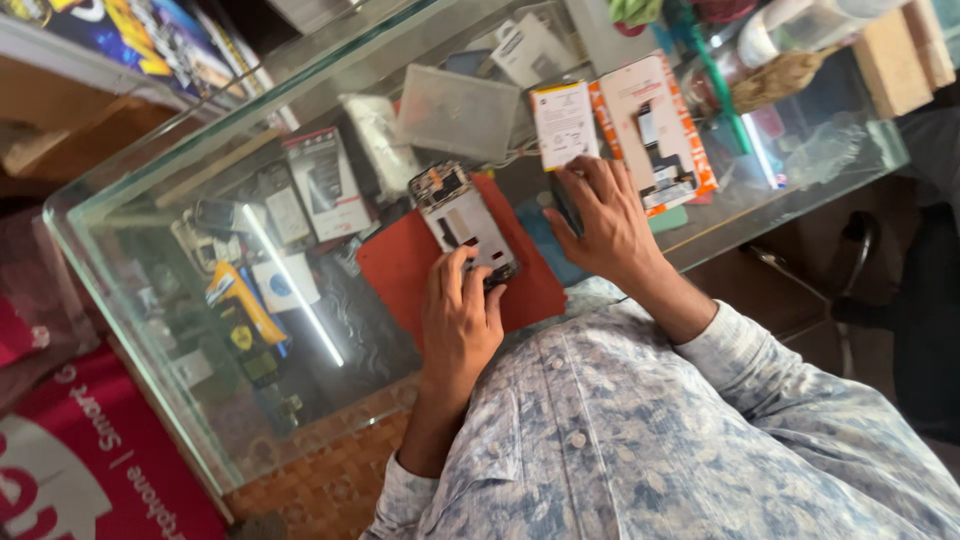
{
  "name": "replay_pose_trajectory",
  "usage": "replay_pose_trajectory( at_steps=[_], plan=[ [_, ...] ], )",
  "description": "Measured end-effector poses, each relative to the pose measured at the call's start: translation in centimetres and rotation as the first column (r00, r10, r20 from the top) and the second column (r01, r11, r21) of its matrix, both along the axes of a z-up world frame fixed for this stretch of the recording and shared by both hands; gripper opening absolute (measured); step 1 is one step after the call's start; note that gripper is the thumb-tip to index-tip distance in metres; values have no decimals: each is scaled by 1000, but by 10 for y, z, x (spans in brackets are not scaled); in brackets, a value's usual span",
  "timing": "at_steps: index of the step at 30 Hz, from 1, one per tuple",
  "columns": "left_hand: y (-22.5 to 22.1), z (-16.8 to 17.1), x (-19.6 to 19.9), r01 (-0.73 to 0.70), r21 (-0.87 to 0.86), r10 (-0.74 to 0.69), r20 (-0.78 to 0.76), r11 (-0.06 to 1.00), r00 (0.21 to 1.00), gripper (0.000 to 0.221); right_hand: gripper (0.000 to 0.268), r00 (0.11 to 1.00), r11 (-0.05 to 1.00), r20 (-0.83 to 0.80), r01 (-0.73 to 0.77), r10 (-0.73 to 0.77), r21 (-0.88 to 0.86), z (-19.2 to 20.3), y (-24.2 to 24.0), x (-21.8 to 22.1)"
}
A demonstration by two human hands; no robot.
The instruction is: The person removes the old screen assembly from a disassembled smartphone, cleans the frame edges with a cloth, and prepares a new screen assembly for installation. The person handles the phone frame, old screen, new screen, and cleaning cloth on a glass workbench.
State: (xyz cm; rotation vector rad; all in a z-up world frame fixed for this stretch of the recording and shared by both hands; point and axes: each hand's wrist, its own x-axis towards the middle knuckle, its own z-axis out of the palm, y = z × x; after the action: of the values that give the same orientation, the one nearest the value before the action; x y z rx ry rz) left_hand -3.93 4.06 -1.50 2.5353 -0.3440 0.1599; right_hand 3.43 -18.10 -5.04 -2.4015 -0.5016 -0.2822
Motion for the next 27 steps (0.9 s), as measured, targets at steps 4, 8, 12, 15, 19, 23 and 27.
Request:
replay_pose_trajectory(
  at_steps=[4,8,12,15,19,23,27],
  plan=[
    [13,-13,-11,-100,-209,99,-18,973,995,34,33,975,985,-185,-103,127,137,-1,16,-11],
    [20,-27,-13,-175,-272,195,49,946,980,30,33,974,981,-148,-156,173,115,-3,21,-14],
    [13,-28,-10,-188,-248,195,3,950,981,33,34,972,977,-141,-170,188,131,-6,21,-11],
    [6,-19,-6,-155,-174,158,1,972,987,35,37,967,968,-139,-191,215,165,-7,19,-10],
    [-2,-15,-6,-130,-82,133,27,988,991,37,40,941,954,-195,-241,275,179,-9,13,-7],
    [-12,-20,-12,-195,-27,196,40,980,980,32,44,926,933,-172,-301,335,198,-9,6,-6],
    [-24,-24,-16,-281,-16,282,31,959,959,28,42,901,909,-163,-370,401,193,-5,2,-5]
  ],
)
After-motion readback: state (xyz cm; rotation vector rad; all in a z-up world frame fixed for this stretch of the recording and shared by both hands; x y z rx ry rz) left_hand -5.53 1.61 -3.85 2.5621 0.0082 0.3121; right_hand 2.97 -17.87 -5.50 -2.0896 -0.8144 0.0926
